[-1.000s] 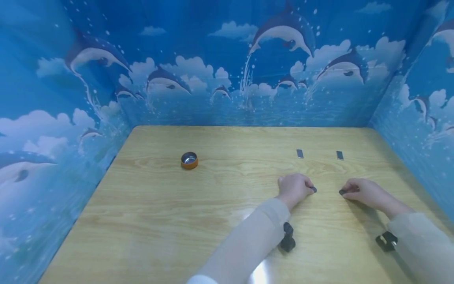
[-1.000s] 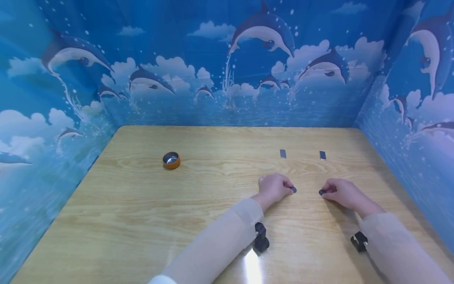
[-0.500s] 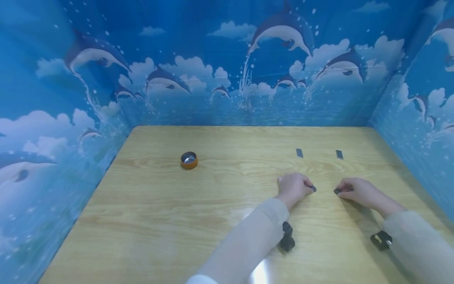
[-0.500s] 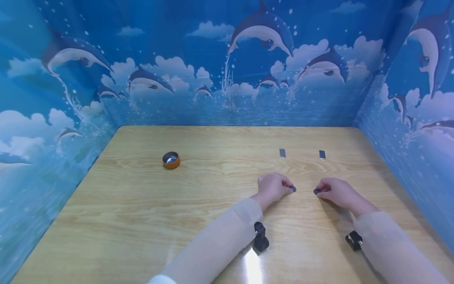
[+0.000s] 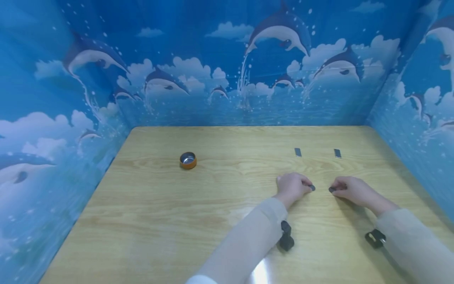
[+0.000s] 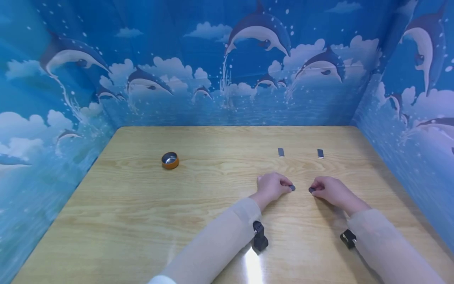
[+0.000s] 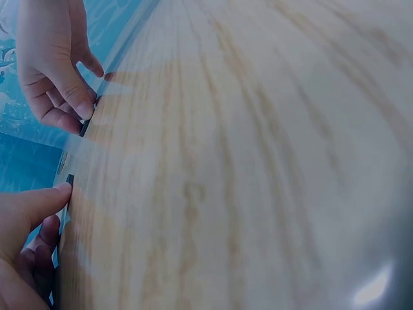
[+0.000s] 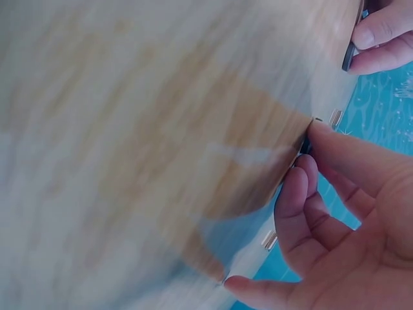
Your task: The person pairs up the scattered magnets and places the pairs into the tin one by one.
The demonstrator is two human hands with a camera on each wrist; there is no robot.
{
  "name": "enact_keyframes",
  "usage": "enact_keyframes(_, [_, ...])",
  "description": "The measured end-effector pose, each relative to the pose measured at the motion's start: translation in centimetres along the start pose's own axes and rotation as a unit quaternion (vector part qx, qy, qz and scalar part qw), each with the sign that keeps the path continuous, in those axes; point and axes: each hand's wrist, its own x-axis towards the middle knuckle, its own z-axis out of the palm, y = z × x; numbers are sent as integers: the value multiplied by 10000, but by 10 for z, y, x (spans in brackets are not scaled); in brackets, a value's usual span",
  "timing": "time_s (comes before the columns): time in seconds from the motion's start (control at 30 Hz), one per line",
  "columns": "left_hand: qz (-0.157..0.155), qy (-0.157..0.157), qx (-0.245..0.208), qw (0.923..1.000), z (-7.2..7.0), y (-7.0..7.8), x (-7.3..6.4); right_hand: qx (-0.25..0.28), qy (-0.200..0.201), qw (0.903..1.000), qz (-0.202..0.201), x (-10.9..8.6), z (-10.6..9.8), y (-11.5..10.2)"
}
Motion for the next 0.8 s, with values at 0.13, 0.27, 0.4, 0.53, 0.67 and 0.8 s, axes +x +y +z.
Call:
enact_keyframes(0.13, [47, -8, 129, 9999, -1, 0, 0, -25, 2, 10000, 3, 1, 0, -4])
enact_keyframes(0.27, [60, -44, 186, 9998, -1, -1, 1, 0, -51, 10000, 14, 3, 0, -7])
enact_keyframes(0.4, [78, -77, 199, 9997, -1, -1, 0, 28, -71, 10000, 29, 3, 1, -9])
enact_keyframes(0.53, [124, -77, 247, 9996, -1, -1, 0, 14, -97, 9999, 34, 5, 2, -11])
enact_keyframes(0.67, [177, -74, 193, 9996, -1, -3, 0, -9, -101, 9999, 48, 7, 3, -14])
enact_keyframes(0.8, [242, -82, 100, 9996, -1, -4, 0, 16, -90, 10000, 8, 9, 4, -17])
